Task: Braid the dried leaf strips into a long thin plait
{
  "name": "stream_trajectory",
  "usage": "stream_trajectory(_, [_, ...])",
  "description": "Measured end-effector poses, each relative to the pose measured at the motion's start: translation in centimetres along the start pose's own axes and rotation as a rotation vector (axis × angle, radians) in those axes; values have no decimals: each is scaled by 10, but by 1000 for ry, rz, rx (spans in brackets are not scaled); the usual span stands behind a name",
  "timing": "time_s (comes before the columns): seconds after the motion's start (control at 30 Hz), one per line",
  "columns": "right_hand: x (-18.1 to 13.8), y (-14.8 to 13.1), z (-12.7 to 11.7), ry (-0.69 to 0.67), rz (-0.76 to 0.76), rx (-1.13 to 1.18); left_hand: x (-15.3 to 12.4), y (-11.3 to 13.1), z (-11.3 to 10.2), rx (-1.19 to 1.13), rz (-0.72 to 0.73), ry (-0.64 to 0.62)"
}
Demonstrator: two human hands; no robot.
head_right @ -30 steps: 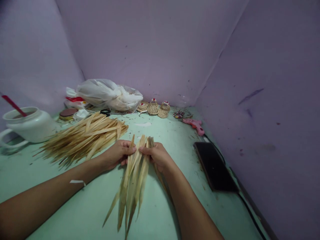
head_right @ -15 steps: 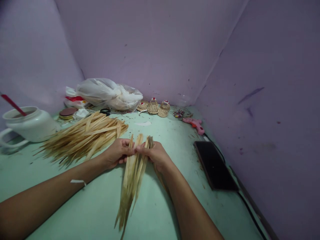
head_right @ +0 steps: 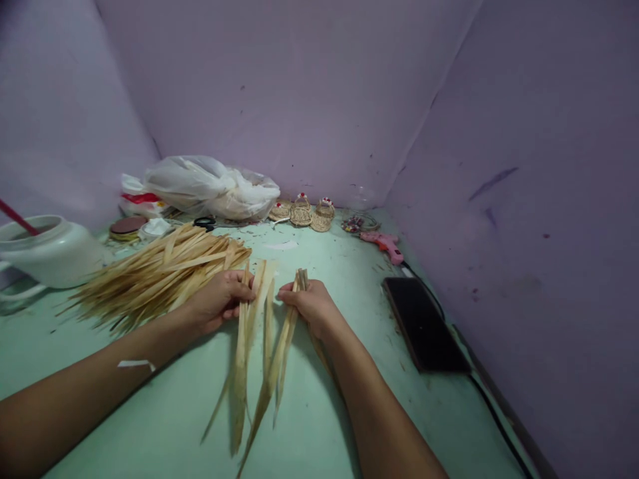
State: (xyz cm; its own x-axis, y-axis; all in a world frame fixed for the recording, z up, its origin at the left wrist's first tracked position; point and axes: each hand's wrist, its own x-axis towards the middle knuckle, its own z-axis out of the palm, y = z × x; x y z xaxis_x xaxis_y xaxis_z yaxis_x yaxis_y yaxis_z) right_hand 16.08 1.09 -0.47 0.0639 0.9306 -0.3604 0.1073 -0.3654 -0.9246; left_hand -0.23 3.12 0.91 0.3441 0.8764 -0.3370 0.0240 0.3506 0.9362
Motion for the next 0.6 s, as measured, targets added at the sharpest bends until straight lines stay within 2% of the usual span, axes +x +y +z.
stream_trajectory(0.1, [-3, 0, 3, -11, -19, -20, 1, 2, -1, -1, -40, 35])
stream_trajectory(0.3, [-12, -2, 11, -179, -51, 284, -1, 0, 3, 13, -64, -117])
stream_trajectory(0.47, [-6, 0, 8, -101, -29, 289, 0, -2, 3, 19, -29, -1])
stream_trajectory(0.6, [-5, 0, 6, -101, -8, 264, 3, -4, 2, 8, -29, 12])
